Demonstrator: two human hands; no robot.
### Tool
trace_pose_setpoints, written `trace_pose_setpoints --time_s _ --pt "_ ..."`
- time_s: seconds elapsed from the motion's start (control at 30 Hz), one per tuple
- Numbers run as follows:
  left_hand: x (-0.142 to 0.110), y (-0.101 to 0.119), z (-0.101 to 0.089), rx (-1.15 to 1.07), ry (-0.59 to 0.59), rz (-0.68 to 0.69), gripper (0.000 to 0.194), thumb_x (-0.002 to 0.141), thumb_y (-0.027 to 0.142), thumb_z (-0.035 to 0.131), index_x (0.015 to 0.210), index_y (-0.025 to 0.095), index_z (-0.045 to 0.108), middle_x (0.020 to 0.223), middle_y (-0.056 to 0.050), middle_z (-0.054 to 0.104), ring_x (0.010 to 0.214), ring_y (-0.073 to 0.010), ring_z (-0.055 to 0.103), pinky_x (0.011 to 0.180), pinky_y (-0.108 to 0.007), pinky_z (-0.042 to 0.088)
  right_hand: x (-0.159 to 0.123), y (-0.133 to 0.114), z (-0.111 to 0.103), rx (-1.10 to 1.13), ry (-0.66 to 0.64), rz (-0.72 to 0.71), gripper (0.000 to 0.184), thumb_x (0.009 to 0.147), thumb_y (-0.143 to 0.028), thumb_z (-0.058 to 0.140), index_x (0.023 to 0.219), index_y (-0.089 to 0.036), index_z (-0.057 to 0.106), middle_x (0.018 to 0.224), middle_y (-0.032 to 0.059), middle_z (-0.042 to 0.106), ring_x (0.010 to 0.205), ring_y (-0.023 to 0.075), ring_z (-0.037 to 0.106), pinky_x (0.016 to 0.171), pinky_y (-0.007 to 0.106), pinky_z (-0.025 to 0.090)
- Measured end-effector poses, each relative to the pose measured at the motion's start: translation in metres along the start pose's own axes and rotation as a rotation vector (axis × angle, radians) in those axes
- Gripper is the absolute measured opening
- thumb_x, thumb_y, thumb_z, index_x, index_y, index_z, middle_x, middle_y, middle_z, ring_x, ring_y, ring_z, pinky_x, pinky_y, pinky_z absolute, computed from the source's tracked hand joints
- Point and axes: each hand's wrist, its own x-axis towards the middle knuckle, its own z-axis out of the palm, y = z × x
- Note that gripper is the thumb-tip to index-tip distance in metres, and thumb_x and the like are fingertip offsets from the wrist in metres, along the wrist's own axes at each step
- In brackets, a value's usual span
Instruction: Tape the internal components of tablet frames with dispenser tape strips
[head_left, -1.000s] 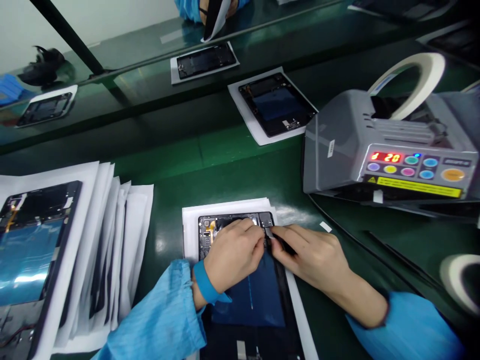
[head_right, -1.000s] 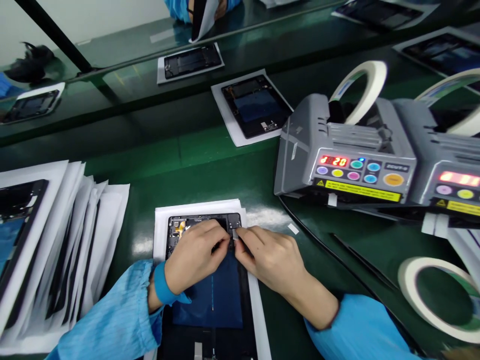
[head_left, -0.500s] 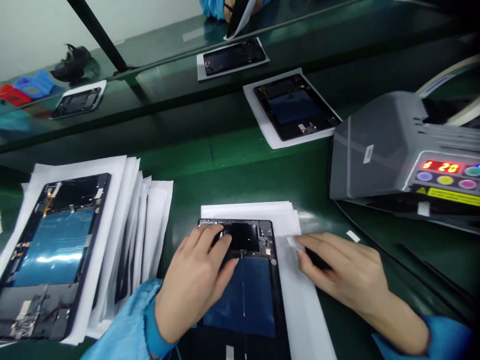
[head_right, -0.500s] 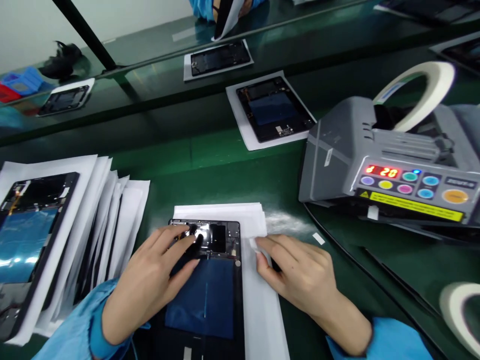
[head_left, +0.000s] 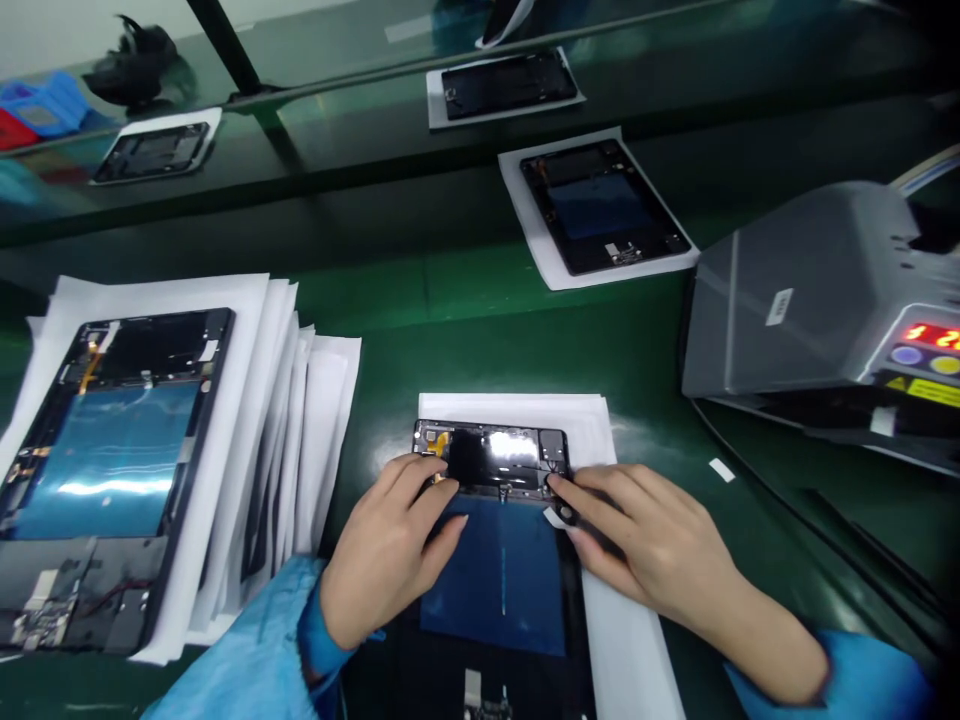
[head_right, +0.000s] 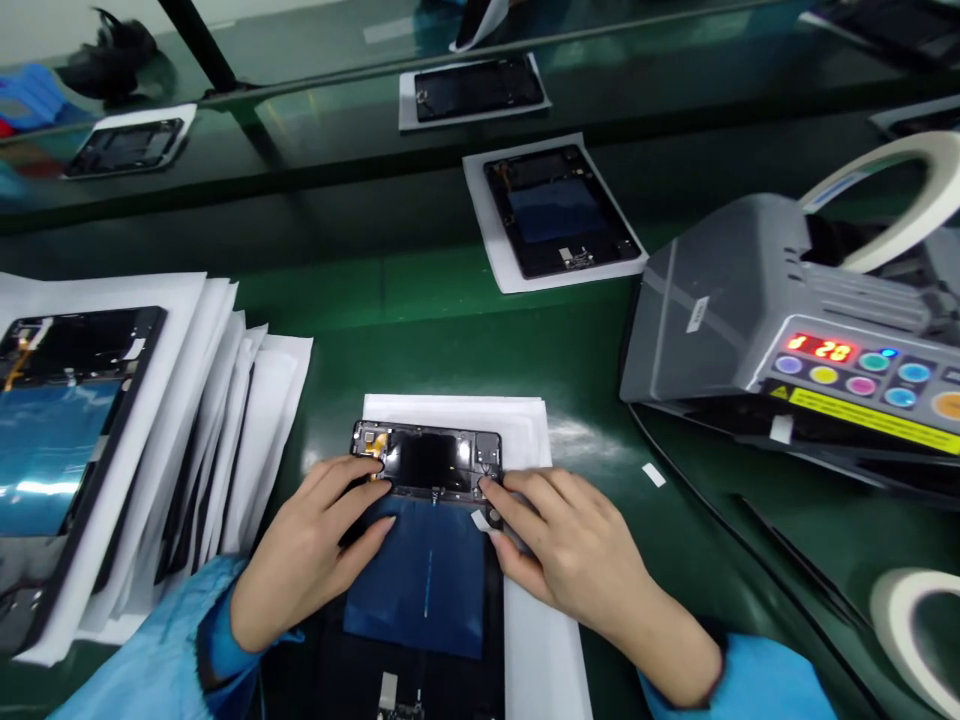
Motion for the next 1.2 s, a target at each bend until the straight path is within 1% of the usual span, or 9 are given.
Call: trace_pose_setpoints --time_s 0.17,0.33,0.47,0.6,0.73,0.8,0.87,0.97,1.2 --pt "0.000 0.000 0.008 -0.076 0.107 -0.004 0.017 0.086 0.016 0.058 0.104 0.015 0.060 0.109 -0.011 0.059 0.107 -0.0244 0.054 0.090 -0.041 0.052 0.002 -0.005 -0.001 -0.046 -0.038 0.014 0.030 0.090 -0.027 0.047 0.111 -0.014 0.064 0.093 0.0090 0.063 0.085 0.0200 0.054 0.073 0.033 0.045" --pt "0.000 0.002 0.019 -0.069 0.213 -0.019 0.014 0.086 0.012 0.057 0.098 0.016 0.060 0.105 -0.009 0.060 0.106 -0.0233 0.053 0.091 -0.041 0.051 0.003 -0.008 0.000 -0.116 -0.052 0.008 0.031 0.088 -0.029 0.049 0.113 -0.016 0.065 0.090 0.0077 0.062 0.084 0.0194 0.054 0.071 0.032 0.044" --pt "-0.001 0.005 0.023 -0.024 0.230 -0.013 0.015 0.086 0.011 0.056 0.099 0.015 0.061 0.103 -0.009 0.061 0.103 -0.0227 0.054 0.091 -0.041 0.050 0.000 -0.006 0.004 -0.059 -0.006 0.013 0.030 0.087 -0.027 0.051 0.112 -0.015 0.065 0.091 0.0079 0.062 0.085 0.0192 0.053 0.074 0.032 0.045" --pt "0.006 0.019 0.017 0.140 0.155 0.076 0.016 0.087 0.016 0.056 0.102 0.014 0.062 0.105 -0.009 0.063 0.102 -0.0247 0.054 0.100 -0.049 0.042 -0.003 -0.004 0.005 0.005 0.005 0.031 0.031 0.087 -0.027 0.052 0.112 -0.014 0.065 0.093 0.0092 0.062 0.086 0.0201 0.052 0.074 0.034 0.046" --pt "0.027 0.036 0.013 0.218 -0.030 0.238 0.021 0.092 0.019 0.049 0.109 0.013 0.060 0.103 -0.008 0.063 0.091 -0.0214 0.057 0.080 -0.036 0.051 -0.005 -0.002 0.006 0.032 -0.006 0.040 0.032 0.088 -0.028 0.050 0.113 -0.014 0.063 0.094 0.0097 0.062 0.087 0.0205 0.053 0.075 0.035 0.047" --pt "0.038 0.040 0.016 0.256 -0.120 0.285 0.024 0.093 0.022 0.047 0.112 0.013 0.059 0.102 -0.008 0.063 0.089 -0.0213 0.057 0.076 -0.034 0.052 -0.006 -0.001 0.006 0.042 0.007 0.028 0.031 0.088 -0.028 0.050 0.112 -0.014 0.064 0.094 0.0098 0.062 0.087 0.0206 0.053 0.075 0.034 0.047" --pt "0.045 0.040 0.019 0.286 -0.169 0.304 0.027 0.094 0.025 0.046 0.114 0.012 0.058 0.104 -0.009 0.062 0.091 -0.0222 0.057 0.077 -0.036 0.051 -0.006 0.000 0.007 0.055 0.026 0.020 0.029 0.088 -0.027 0.050 0.110 -0.014 0.064 0.095 0.0096 0.062 0.088 0.0205 0.054 0.076 0.034 0.047" --pt "0.047 0.037 0.024 0.306 -0.181 0.309 0.028 0.095 0.026 0.043 0.116 0.012 0.057 0.107 -0.009 0.062 0.094 -0.0230 0.056 0.078 -0.037 0.050 -0.006 0.001 0.007 0.076 0.041 0.023 0.027 0.088 -0.027 0.051 0.108 -0.016 0.065 0.095 0.0092 0.063 0.088 0.0202 0.054 0.077 0.034 0.047" --pt "0.046 0.035 0.027 0.265 -0.139 0.305 0.029 0.095 0.025 0.044 0.116 0.011 0.058 0.110 -0.010 0.062 0.096 -0.0235 0.054 0.078 -0.037 0.050 -0.005 0.003 0.005 0.164 0.025 0.044 0.027 0.086 -0.025 0.055 0.109 -0.016 0.064 0.096 0.0092 0.062 0.089 0.0204 0.054 0.078 0.036 0.047"
